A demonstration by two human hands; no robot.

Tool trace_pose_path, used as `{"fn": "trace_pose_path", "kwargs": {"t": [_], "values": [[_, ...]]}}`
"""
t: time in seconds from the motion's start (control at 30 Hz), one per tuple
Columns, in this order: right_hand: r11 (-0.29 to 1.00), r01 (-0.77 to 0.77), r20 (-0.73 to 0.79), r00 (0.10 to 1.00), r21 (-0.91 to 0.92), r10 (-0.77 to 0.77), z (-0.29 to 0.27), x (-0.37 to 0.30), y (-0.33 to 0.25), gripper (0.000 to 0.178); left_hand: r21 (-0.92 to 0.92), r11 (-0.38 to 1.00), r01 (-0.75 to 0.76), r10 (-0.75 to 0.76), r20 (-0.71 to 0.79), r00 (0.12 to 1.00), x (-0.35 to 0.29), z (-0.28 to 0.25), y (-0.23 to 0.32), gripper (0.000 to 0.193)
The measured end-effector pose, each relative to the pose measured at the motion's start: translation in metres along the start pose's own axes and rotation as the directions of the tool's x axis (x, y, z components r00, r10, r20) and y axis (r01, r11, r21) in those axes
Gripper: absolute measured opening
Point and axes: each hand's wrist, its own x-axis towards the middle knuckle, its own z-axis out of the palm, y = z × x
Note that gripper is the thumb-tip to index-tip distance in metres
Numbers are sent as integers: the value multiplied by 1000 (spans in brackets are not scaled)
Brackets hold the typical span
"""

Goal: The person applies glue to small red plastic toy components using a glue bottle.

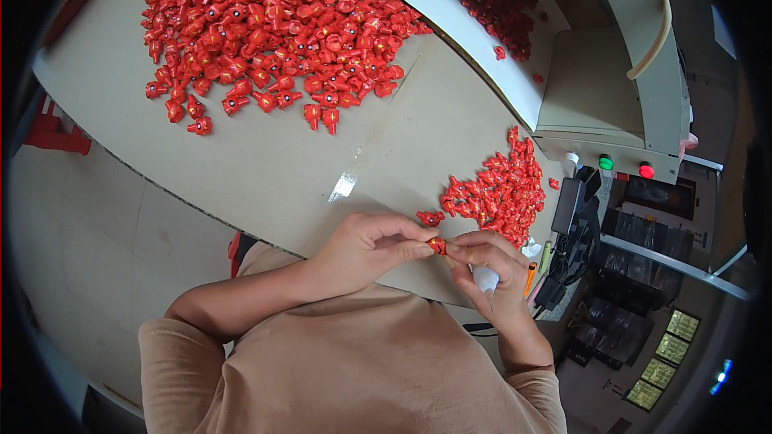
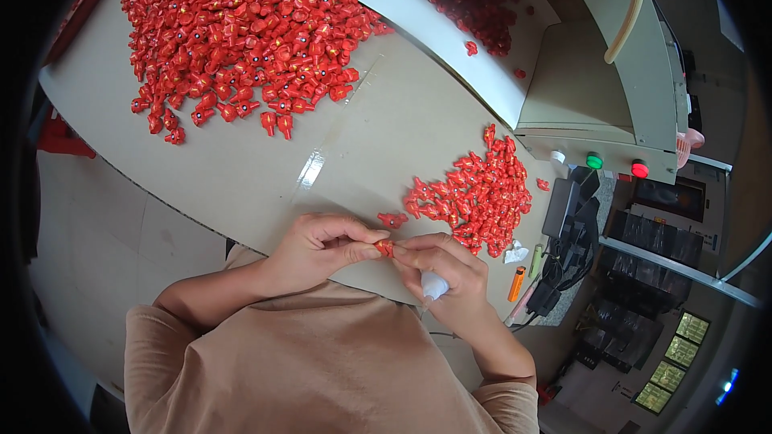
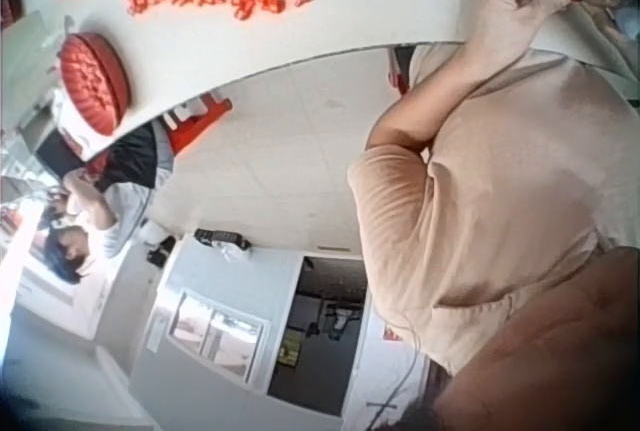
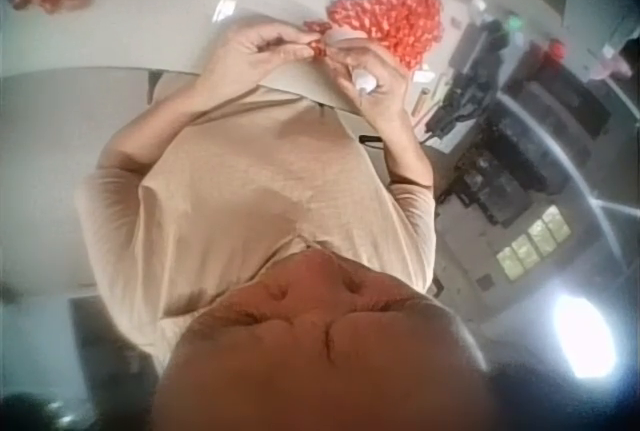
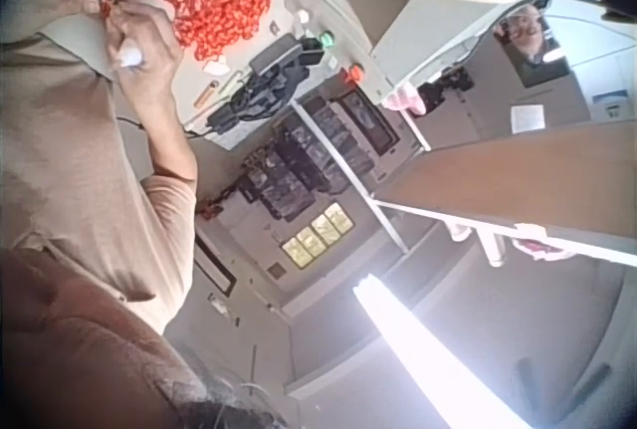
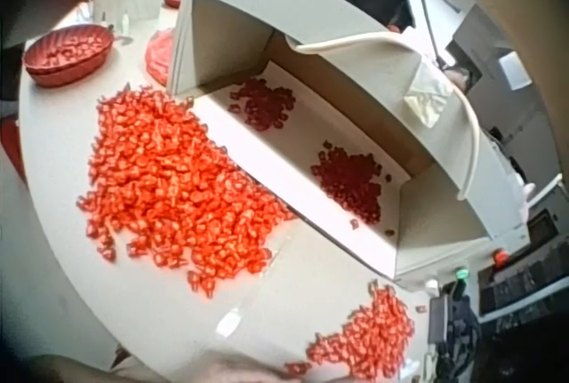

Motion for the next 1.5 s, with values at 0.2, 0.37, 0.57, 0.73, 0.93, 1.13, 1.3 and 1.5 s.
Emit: {"fn": "trace_pose_path", "kwargs": {"t": [0.2,0.37,0.57,0.73,0.93,1.13,1.3,1.5], "values": [[1000,-10,7,1000,6,10,0,1,-2,29,-15,1000,9,-9,5,1000,0,0,2,16],[1000,-4,-9,1000,-7,4,0,1,-4,27,-6,1000,16,-16,-1,1000,-1,0,3,17],[996,-67,-100,992,61,72,9,-4,-5,24,-75,997,14,-13,15,1000,-1,3,0,20],[981,-65,-221,970,182,105,18,-11,5,21,20,999,-41,43,-62,997,-5,13,5,25],[848,-180,-212,923,498,321,25,-23,9,14,180,949,-260,271,-38,962,-10,20,-5,24],[769,-257,-117,912,585,394,21,-30,9,14,116,979,-168,173,-37,984,-12,18,-5,17],[755,-198,-158,915,625,371,23,-38,14,13,-38,999,-25,22,-93,995,-11,15,2,16],[758,-197,-168,912,622,375,24,-40,18,13,-71,997,-13,5,-112,994,-7,15,4,21]]}}
